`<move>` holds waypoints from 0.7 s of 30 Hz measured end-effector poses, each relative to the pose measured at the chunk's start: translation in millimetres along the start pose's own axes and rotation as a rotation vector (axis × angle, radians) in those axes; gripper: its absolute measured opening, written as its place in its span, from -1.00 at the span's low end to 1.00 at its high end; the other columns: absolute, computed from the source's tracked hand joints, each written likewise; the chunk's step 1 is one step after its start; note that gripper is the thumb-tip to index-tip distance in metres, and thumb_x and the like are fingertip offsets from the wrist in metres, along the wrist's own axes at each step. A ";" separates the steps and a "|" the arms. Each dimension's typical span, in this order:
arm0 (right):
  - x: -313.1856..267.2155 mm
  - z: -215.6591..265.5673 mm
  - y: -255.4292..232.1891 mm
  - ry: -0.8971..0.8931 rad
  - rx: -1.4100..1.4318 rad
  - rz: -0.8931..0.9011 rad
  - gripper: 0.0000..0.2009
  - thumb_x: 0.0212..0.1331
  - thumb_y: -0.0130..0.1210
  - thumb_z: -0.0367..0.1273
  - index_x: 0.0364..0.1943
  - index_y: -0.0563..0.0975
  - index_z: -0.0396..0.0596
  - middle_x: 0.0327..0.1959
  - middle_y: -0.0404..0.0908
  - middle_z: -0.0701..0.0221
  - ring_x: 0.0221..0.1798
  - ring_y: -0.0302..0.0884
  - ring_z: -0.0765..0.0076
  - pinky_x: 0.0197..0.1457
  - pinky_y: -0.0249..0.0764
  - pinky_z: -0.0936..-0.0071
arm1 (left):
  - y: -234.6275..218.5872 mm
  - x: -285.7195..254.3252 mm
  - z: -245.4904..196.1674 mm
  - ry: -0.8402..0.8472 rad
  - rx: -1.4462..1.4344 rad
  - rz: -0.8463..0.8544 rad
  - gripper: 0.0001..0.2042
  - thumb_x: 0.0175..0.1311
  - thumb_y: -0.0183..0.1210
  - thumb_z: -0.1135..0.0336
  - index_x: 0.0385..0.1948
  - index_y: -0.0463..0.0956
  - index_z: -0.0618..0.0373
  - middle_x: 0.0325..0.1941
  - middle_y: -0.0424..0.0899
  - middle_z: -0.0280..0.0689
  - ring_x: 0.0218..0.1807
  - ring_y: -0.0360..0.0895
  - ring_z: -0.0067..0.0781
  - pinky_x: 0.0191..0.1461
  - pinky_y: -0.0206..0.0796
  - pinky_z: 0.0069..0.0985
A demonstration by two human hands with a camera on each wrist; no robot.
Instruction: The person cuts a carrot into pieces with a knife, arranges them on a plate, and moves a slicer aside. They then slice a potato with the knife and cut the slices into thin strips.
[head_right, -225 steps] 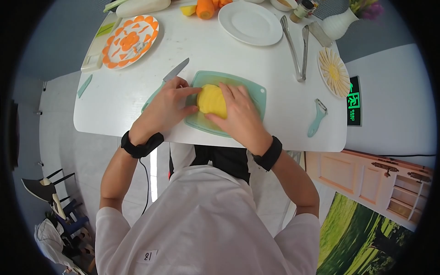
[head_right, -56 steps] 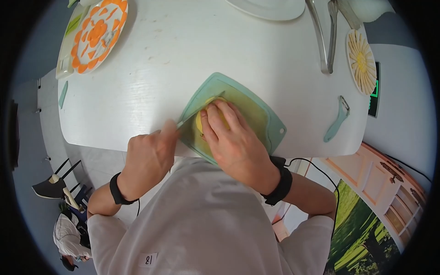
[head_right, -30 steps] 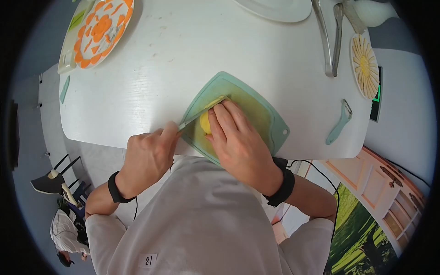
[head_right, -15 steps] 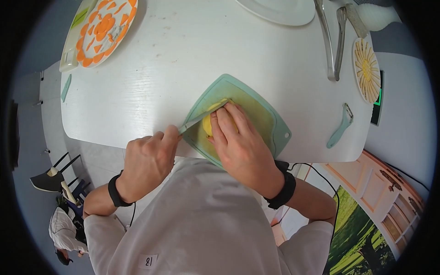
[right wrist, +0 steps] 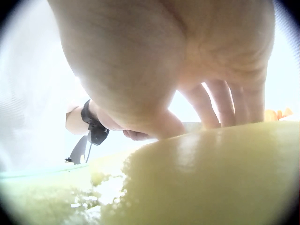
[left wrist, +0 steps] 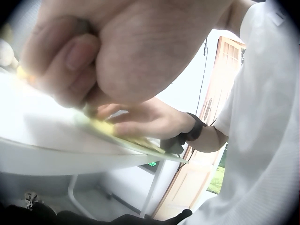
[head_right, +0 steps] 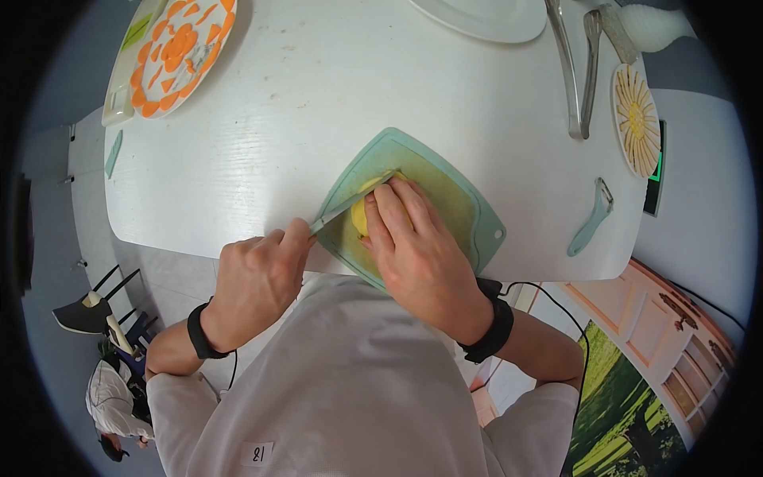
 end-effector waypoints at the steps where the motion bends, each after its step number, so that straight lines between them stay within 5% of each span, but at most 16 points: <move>1: -0.1 -0.2 0.5 -0.001 0.003 -0.003 -0.53 0.17 0.26 -0.37 0.08 0.50 -0.49 0.17 0.42 0.00 0.30 0.35 -0.10 0.41 0.39 0.08 | -0.6 0.4 0.2 0.000 -0.003 0.004 -0.78 0.38 0.18 0.38 -0.45 0.32 0.11 -0.74 0.31 -0.29 -0.76 0.36 -0.25 -0.67 0.18 -0.35; 21: 0.5 -0.2 0.3 -0.024 -0.024 0.003 -0.53 0.18 0.25 -0.36 0.07 0.51 -0.51 0.13 0.45 -0.01 0.32 0.33 -0.11 0.43 0.38 0.06 | 2.0 6.1 -0.2 -0.024 -0.028 0.059 -0.81 0.40 0.13 0.38 -0.41 0.31 0.13 -0.74 0.37 -0.23 -0.74 0.42 -0.13 -0.65 0.23 -0.28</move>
Point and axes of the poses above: each hand's wrist, its own x-axis towards the middle knuckle, its own y-axis out of the palm, z = x × y, the point moved 1 cm from there along x, towards the middle knuckle
